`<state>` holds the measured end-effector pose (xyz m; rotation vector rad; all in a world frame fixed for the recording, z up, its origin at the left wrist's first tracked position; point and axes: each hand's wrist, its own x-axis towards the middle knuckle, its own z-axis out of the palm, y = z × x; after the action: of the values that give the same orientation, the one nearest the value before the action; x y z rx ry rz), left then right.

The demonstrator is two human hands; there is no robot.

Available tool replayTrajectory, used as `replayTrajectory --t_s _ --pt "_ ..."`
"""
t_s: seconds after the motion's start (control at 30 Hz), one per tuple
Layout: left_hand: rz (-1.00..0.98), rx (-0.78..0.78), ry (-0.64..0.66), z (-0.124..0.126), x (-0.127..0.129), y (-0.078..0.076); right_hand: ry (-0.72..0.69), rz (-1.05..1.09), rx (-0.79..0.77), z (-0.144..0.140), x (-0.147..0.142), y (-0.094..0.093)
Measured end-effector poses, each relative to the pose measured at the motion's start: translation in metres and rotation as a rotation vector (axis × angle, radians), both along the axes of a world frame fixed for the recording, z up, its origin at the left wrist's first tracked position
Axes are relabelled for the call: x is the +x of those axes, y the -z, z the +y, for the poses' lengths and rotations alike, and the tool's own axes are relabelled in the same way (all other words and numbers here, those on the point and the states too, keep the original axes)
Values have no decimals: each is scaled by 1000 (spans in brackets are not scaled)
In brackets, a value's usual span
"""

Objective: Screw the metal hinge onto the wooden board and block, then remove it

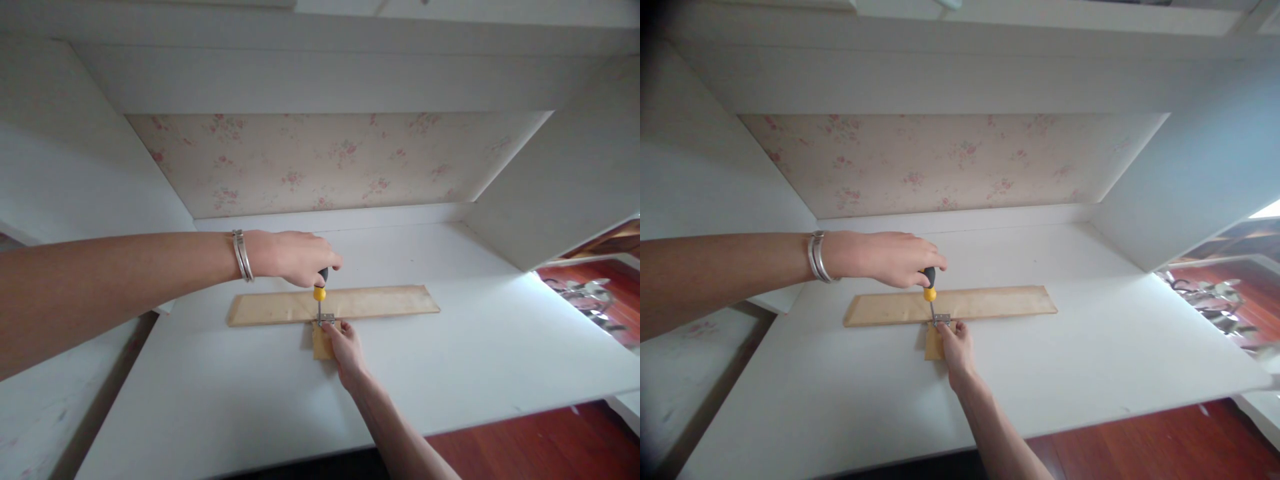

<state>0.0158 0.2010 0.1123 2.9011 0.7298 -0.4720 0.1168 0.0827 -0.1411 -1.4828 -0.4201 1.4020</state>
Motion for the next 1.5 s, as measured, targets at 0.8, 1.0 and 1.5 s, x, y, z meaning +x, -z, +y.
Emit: replayTrajectory --t_s 0.8,1.0,1.5 --pt "-12 -59 28 4 3 4 3 15 13 0 0 3" --pt "34 34 -131 1 4 2 16 20 7 -1 0 1" --pt "23 39 -68 0 3 -2 15 29 -1 -2 0 2"
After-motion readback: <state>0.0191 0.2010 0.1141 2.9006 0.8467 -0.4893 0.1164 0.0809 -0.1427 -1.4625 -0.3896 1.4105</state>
